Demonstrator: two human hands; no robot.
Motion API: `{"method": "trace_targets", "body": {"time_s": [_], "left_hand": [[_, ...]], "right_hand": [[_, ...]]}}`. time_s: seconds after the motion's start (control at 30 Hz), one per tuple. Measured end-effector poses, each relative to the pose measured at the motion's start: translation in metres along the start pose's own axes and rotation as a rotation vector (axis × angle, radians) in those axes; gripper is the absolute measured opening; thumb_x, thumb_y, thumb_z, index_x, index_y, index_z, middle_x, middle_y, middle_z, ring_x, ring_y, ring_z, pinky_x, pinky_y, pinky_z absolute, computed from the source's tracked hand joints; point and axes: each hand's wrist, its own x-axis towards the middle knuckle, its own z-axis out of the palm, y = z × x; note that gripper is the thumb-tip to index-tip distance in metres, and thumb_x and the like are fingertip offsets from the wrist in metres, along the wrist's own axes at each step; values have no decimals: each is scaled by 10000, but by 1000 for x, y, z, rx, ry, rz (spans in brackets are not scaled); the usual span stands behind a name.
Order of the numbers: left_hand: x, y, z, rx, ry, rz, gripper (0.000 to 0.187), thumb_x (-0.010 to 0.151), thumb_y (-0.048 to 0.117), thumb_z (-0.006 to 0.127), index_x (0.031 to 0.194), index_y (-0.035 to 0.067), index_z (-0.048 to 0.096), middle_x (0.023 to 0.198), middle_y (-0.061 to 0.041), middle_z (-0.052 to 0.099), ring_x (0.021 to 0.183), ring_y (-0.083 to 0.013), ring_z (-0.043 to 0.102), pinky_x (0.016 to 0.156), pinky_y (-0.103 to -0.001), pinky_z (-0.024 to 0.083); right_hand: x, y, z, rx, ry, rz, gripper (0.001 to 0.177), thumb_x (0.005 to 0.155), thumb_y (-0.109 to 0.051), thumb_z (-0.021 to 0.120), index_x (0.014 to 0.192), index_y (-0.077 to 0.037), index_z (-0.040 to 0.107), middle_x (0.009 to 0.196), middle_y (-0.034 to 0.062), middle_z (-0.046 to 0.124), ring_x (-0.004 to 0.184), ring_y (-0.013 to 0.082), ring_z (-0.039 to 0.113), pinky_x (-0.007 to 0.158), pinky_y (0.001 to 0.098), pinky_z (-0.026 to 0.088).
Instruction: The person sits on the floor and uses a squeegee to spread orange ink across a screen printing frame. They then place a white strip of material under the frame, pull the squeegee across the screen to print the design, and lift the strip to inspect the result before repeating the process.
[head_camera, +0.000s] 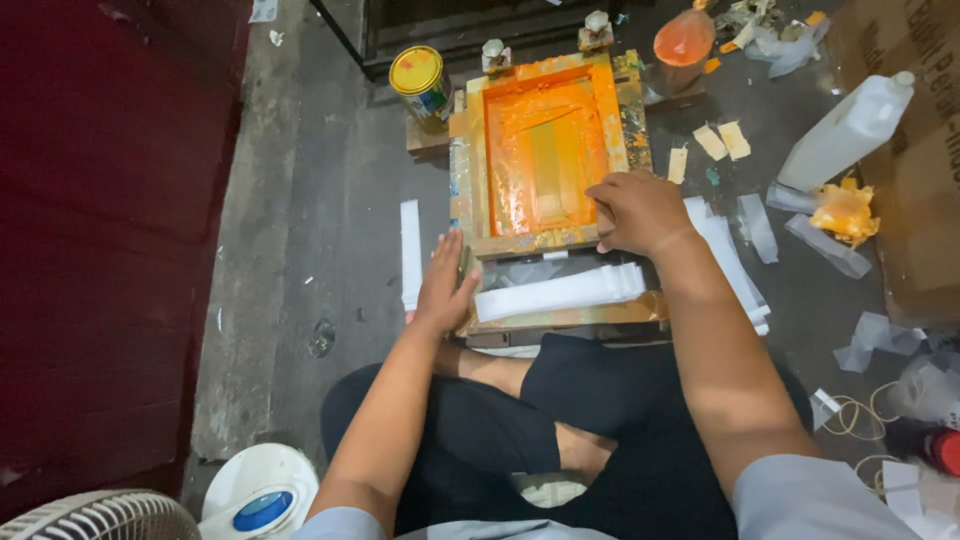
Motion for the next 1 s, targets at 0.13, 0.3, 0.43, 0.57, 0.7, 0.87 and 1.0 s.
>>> {"method": "trace_targets", "body": {"time_s": [0.13, 0.3, 0.43, 0.57, 0.7, 0.87, 1.0], "left_hand": [[7, -9, 0, -33, -1, -44, 737, 1068, 434, 452, 1654, 83, 174, 1692, -220, 201, 1564, -407, 142, 1275, -529, 132], [13, -27, 11, -150, -38, -125, 773, 1067, 488, 429, 1661, 91, 135, 1708, -208, 138, 1570, -401, 115, 1281, -528, 106], [14, -21, 8, -192, -75, -147, 784, 1064, 535, 388, 1665, 113, 114, 1726, -173, 81, 1585, -350, 95, 1283, -495, 110], [16, -9, 3, -291, -80, -202, 747, 1070, 499, 377, 1662, 122, 122, 1725, -158, 76, 1582, -332, 96, 1296, -486, 99], [11, 14, -12, -353, -70, -292, 734, 1072, 507, 326, 1667, 143, 97, 1725, -152, 101, 1581, -329, 129, 1293, -478, 124], [17, 9, -10, -383, -75, -350, 736, 1065, 540, 322, 1672, 206, 74, 1724, -122, 132, 1580, -307, 158, 1297, -458, 145], [19, 3, -7, -404, -73, -395, 740, 1060, 568, 312, 1675, 241, 60, 1723, -98, 151, 1580, -289, 171, 1296, -442, 150]], "right_hand": [[2, -4, -6, 32, -57, 56, 738, 635, -371, 921, 1335, -316, 694, 1237, -40, 726, 1235, 300, 636, 1047, 516, 511], [1, -11, -17, 71, -83, 139, 634, 822, -152, 734, 1438, -269, 644, 1222, 34, 746, 1203, 333, 668, 1038, 514, 512], [4, -19, -18, 42, -101, 192, 651, 824, -141, 706, 1459, -258, 624, 1242, 76, 741, 1226, 341, 661, 1053, 515, 508], [19, -14, -22, 43, -134, 219, 624, 832, -126, 649, 1443, -253, 638, 1230, 60, 754, 1215, 330, 673, 1062, 489, 503], [55, -23, -44, 0, -86, 122, 614, 796, -116, 657, 1397, -244, 677, 1136, 55, 776, 1147, 345, 694, 1023, 502, 514], [120, -40, -31, -14, -5, 50, 560, 747, -78, 607, 1267, -246, 732, 981, 21, 771, 1072, 354, 707, 978, 498, 529], [163, -55, -20, -65, -26, -22, 300, 681, -113, 598, 914, -243, 736, 804, -15, 708, 952, 322, 718, 864, 440, 551]]}}
